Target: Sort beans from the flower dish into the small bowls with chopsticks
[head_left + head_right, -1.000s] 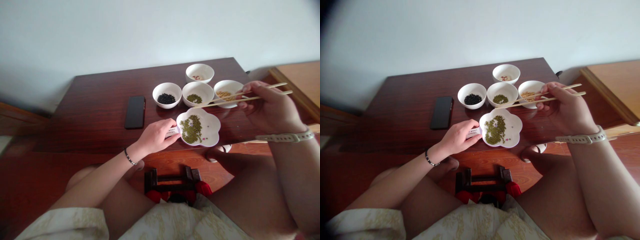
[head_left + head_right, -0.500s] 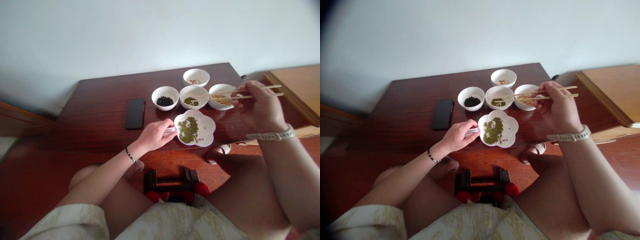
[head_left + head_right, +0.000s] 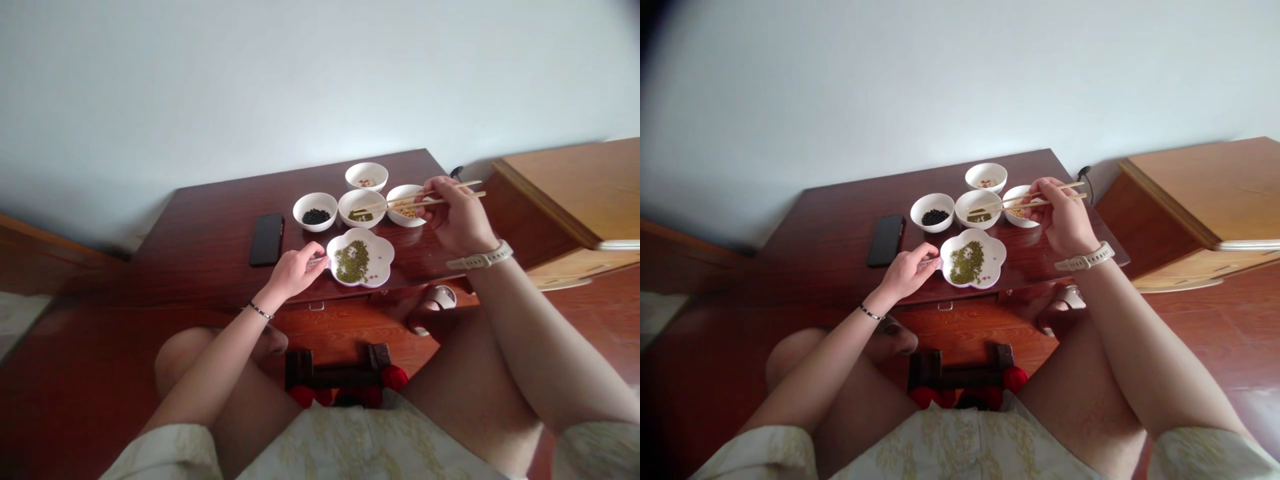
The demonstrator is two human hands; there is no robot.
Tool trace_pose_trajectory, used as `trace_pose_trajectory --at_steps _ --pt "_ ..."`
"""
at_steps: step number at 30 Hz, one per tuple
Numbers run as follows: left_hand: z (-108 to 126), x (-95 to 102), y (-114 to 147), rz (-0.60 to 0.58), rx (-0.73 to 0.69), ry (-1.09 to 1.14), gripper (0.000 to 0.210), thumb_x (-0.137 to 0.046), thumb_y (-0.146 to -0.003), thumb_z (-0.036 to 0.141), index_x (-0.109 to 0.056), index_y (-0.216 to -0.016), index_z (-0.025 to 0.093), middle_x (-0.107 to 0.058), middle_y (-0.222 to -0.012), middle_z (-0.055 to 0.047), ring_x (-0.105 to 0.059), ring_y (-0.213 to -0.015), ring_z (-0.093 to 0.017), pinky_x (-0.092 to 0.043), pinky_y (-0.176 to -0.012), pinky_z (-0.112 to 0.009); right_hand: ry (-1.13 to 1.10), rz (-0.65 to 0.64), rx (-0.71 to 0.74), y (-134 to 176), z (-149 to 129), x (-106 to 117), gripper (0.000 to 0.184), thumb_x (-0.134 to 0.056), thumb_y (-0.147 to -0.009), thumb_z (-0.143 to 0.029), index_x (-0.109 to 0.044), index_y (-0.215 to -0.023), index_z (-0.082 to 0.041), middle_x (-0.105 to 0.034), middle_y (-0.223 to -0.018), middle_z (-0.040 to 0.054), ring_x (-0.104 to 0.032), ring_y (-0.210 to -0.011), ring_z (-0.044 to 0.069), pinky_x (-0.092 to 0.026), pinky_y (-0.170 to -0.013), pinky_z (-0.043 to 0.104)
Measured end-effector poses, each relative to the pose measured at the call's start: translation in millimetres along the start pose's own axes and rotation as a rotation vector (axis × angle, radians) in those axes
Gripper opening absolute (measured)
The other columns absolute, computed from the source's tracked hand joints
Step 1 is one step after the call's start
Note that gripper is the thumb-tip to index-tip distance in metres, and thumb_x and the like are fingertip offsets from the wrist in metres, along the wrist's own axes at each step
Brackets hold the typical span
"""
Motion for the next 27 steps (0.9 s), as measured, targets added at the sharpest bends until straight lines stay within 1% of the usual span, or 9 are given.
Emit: trace_pose_trajectory --at_steps 4,7,12,14,16,18,20,23,27 --pt "4 1.8 0 -0.016 -0.052 0.025 0.020 -0.073 -0.117 0.053 -0.078 -0.120 0.034 -0.093 -0.103 -0.006 -0.090 -0.088 -0.032 -0.066 -0.082 -0.041 -0.072 0.017 0.024 6 0 -2 0.045 -0.100 -0.106 -0.062 -0.074 -0.092 -0.028 -0.076 -0.080 -0.0017 -0.067 -0.070 0.013 -0.060 -0.061 0.020" --pt "4 3.0 2 -0.042 -0.060 0.012 0.026 -0.080 -0.112 0.057 -0.079 -0.122 0.033 -0.095 -0.112 -0.007 -0.091 -0.092 -0.033 -0.068 -0.085 -0.041 -0.112 0.045 0.069 10 -3 -5 0.045 -0.101 -0.104 -0.061 -0.073 -0.092 -0.028 -0.075 -0.083 -0.0028 -0.068 -0.071 0.012 -0.059 -0.060 0.021" --pt "4 11.3 6 -0.105 -0.072 0.099 0.027 -0.079 -0.114 0.058 -0.078 -0.125 0.033 -0.095 -0.114 -0.006 -0.091 -0.096 -0.032 -0.071 -0.089 -0.041 0.007 0.103 0.107 22 -7 -4 0.050 -0.098 -0.101 -0.070 -0.071 -0.087 -0.030 -0.075 -0.081 -0.0007 -0.064 -0.064 0.016 -0.052 -0.052 0.027" --pt "3 16.5 7 -0.118 -0.078 0.140 0.027 -0.079 -0.115 0.057 -0.079 -0.124 0.032 -0.095 -0.115 -0.006 -0.091 -0.097 -0.032 -0.073 -0.091 -0.042 0.005 0.107 0.112 34 -4 -2 0.048 -0.102 -0.096 -0.069 -0.074 -0.088 -0.030 -0.077 -0.082 0.0003 -0.065 -0.068 0.018 -0.053 -0.055 0.029" --pt "2 20.0 9 -0.127 -0.086 0.178 0.026 -0.079 -0.116 0.055 -0.081 -0.124 0.031 -0.094 -0.117 -0.006 -0.091 -0.102 -0.032 -0.075 -0.096 -0.044 -0.008 0.159 0.154 48 -2 5 0.046 -0.103 -0.095 -0.067 -0.075 -0.088 -0.032 -0.075 -0.083 -0.0002 -0.064 -0.069 0.019 -0.054 -0.057 0.030" --pt "0 21.4 11 -0.123 -0.091 0.210 0.025 -0.078 -0.116 0.053 -0.083 -0.124 0.030 -0.094 -0.119 -0.006 -0.091 -0.105 -0.032 -0.076 -0.098 -0.047 0.004 0.165 0.142 60 4 5 0.043 -0.102 -0.097 -0.063 -0.075 -0.087 -0.031 -0.073 -0.083 -0.0001 -0.062 -0.068 0.018 -0.052 -0.057 0.029" --pt "-3 21.7 14 -0.100 -0.081 0.237 0.024 -0.079 -0.116 0.053 -0.083 -0.121 0.029 -0.094 -0.119 -0.006 -0.091 -0.105 -0.033 -0.077 -0.097 -0.048 0.015 0.166 0.138 68 8 1 0.044 -0.099 -0.099 -0.066 -0.075 -0.087 -0.031 -0.073 -0.083 0.0007 -0.061 -0.067 0.019 -0.051 -0.056 0.030" --pt "-6 23.0 22 -0.040 -0.034 0.276 0.030 -0.082 -0.115 0.059 -0.082 -0.118 0.029 -0.093 -0.115 -0.005 -0.089 -0.102 -0.033 -0.077 -0.096 -0.049 0.033 0.149 0.123 74 14 -7 0.041 -0.099 -0.100 -0.064 -0.078 -0.089 -0.031 -0.075 -0.086 0.0017 -0.063 -0.067 0.019 -0.053 -0.056 0.031" --pt "-5 25.8 36 -0.018 0.061 0.321 0.037 -0.083 -0.114 0.065 -0.082 -0.116 0.028 -0.094 -0.116 -0.005 -0.089 -0.105 -0.033 -0.074 -0.101 -0.047 0.035 0.140 0.142 76 20 -14 0.052 -0.091 -0.101 -0.078 -0.075 -0.085 -0.031 -0.074 -0.081 0.0030 -0.061 -0.062 0.020 -0.050 -0.051 0.033"
Point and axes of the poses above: each hand's wrist, its own y-axis away from the middle knuckle, its own x-axis out of the back of the hand, z = x × y, the point moved 8 cm from there along -y, towards the middle knuckle
